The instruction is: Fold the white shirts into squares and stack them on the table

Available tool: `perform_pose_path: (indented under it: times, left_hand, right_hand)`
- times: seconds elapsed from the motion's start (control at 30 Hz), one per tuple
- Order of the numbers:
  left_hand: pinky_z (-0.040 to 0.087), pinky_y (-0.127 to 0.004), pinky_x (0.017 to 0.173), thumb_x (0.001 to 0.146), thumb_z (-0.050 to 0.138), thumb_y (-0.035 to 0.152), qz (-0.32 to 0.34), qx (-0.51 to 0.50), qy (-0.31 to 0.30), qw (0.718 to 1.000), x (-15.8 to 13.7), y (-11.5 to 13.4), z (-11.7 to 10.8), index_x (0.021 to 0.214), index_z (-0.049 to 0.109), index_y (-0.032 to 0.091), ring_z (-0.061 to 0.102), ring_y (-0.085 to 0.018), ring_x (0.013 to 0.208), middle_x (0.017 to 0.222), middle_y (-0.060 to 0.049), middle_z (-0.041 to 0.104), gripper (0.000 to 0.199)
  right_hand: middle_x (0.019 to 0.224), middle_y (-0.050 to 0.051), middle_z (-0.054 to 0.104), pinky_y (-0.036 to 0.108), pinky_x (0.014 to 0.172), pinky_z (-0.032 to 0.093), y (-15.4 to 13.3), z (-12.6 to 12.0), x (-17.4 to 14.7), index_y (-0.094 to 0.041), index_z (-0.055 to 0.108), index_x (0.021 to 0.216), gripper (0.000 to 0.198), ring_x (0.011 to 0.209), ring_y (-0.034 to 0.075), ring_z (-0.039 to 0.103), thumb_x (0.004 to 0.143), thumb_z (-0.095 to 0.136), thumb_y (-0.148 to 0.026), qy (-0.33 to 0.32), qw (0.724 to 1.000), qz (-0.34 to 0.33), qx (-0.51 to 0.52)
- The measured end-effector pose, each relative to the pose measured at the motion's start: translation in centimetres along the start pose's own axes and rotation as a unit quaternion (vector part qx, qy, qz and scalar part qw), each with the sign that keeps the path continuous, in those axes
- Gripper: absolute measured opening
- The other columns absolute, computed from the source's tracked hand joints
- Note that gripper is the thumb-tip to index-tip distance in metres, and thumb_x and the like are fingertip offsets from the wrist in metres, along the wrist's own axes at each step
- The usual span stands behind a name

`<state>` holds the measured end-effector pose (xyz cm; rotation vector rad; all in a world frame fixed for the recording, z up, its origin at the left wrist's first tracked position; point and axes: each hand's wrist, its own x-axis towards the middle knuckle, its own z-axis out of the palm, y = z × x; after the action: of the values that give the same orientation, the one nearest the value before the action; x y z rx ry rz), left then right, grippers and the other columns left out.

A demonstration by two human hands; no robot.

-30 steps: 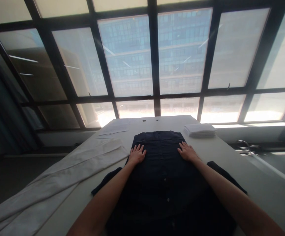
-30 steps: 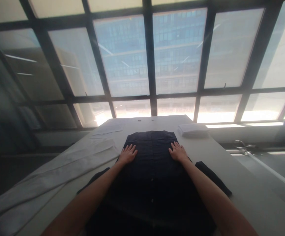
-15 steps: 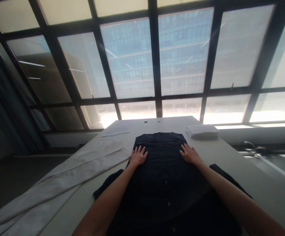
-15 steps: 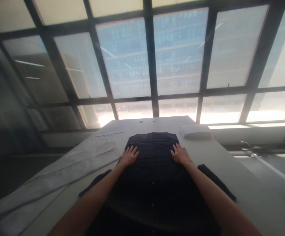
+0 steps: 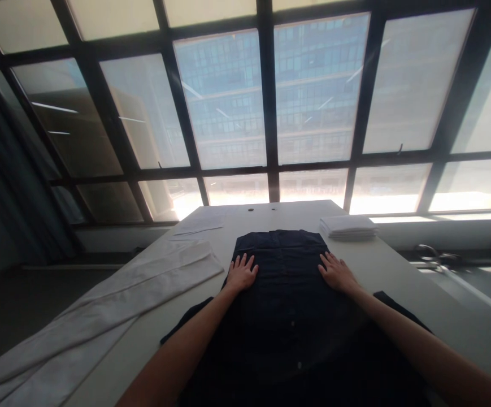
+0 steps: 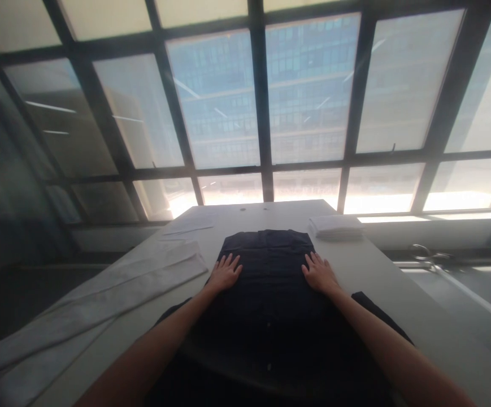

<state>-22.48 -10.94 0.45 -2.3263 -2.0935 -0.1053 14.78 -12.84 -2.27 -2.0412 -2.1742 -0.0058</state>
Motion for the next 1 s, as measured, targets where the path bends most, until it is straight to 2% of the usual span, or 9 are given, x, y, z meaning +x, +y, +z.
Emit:
perform_pose_path:
  times: [0.13, 0.23, 0.37, 0.47, 0.57, 0.7, 0.87, 1.0]
  left_hand:
    - [0.016, -0.058, 0.118, 0.099, 0.023, 0.056, -0.003, -0.006, -0.017, 1.0, 0.8, 1.8, -0.9, 0.157, 0.029, 0.021, 0.015, -0.037, 0.151, 0.164, -0.011, 0.02, 0.068]
    - [0.014, -0.056, 0.119, 0.1, 0.023, 0.052, 0.067, -0.025, 0.009, 0.997, 1.8, 5.3, -1.2, 0.157, 0.03, 0.019, 0.014, -0.033, 0.151, 0.164, -0.01, 0.022, 0.066]
    - [0.017, -0.054, 0.12, 0.101, 0.022, 0.041, 0.178, -0.055, -0.016, 0.982, 3.0, 10.4, -0.5, 0.158, 0.025, 0.018, 0.015, -0.028, 0.152, 0.164, -0.008, 0.022, 0.062]
    - [0.018, -0.053, 0.12, 0.099, 0.027, 0.035, 0.224, -0.055, -0.03, 0.973, 3.7, 12.0, 0.2, 0.159, 0.019, 0.018, 0.014, -0.028, 0.152, 0.165, -0.007, 0.02, 0.064]
    - [0.017, -0.05, 0.121, 0.101, 0.02, 0.039, 0.227, -0.061, -0.02, 0.972, 4.4, 11.0, 0.6, 0.159, 0.021, 0.021, 0.014, -0.025, 0.152, 0.165, -0.003, 0.02, 0.061]
    - [0.015, -0.051, 0.121, 0.101, 0.017, 0.055, 0.17, -0.046, -0.02, 0.984, 5.7, 6.9, 0.3, 0.158, 0.026, 0.024, 0.014, -0.026, 0.152, 0.165, -0.002, 0.018, 0.066]
    - [0.015, -0.052, 0.12, 0.1, 0.016, 0.055, 0.058, -0.012, -0.021, 0.998, 7.2, 0.9, -0.4, 0.158, 0.027, 0.023, 0.012, -0.028, 0.152, 0.165, -0.004, 0.016, 0.067]
    - [0.018, -0.048, 0.12, 0.1, 0.018, 0.053, 0.009, -0.008, -0.027, 1.0, 7.8, -1.3, -0.8, 0.157, 0.027, 0.017, 0.014, -0.03, 0.152, 0.165, -0.009, 0.016, 0.069]
  right_hand:
    - [0.162, 0.018, 0.025, 0.055, 0.118, 0.014, -1.1, -1.0, 0.2, -0.008, 0.034, 0.154, 0.062, 0.15, 0.031, 0.018, 0.101, 0.028, -0.04, 0.009, 1.0, 0.004, -0.014]
    - [0.162, 0.017, 0.024, 0.054, 0.119, 0.012, -4.0, -1.9, 1.5, -0.007, 0.035, 0.153, 0.06, 0.151, 0.03, 0.016, 0.1, 0.029, -0.036, 0.031, 0.999, -0.035, 0.006]
    - [0.162, 0.014, 0.026, 0.048, 0.12, 0.017, -9.0, -1.9, 3.6, -0.007, 0.034, 0.154, 0.059, 0.151, 0.026, 0.018, 0.098, 0.029, -0.027, 0.014, 0.992, -0.106, 0.066]
    - [0.162, 0.013, 0.027, 0.042, 0.12, 0.017, -11.0, -1.0, 4.8, -0.008, 0.03, 0.156, 0.06, 0.15, 0.023, 0.02, 0.097, 0.027, -0.02, -0.007, 0.985, -0.143, 0.094]
    - [0.162, 0.012, 0.026, 0.044, 0.12, 0.015, -10.6, -0.3, 5.5, -0.011, 0.029, 0.157, 0.06, 0.151, 0.022, 0.019, 0.101, 0.023, -0.031, -0.018, 0.984, -0.143, 0.1]
    - [0.164, 0.008, 0.021, 0.046, 0.121, 0.011, -7.9, -0.2, 6.5, -0.014, 0.03, 0.157, 0.067, 0.152, 0.023, 0.013, 0.1, 0.024, -0.049, -0.031, 0.991, -0.105, 0.072]
    - [0.165, 0.01, 0.018, 0.045, 0.121, 0.009, -3.9, -0.3, 7.7, -0.013, 0.026, 0.158, 0.069, 0.152, 0.022, 0.012, 0.1, 0.021, -0.05, -0.036, 0.998, -0.018, 0.038]
    - [0.164, 0.013, 0.02, 0.044, 0.12, 0.012, -2.2, -0.5, 8.1, -0.01, 0.027, 0.157, 0.069, 0.151, 0.024, 0.015, 0.1, 0.024, -0.049, -0.031, 0.999, 0.034, 0.029]
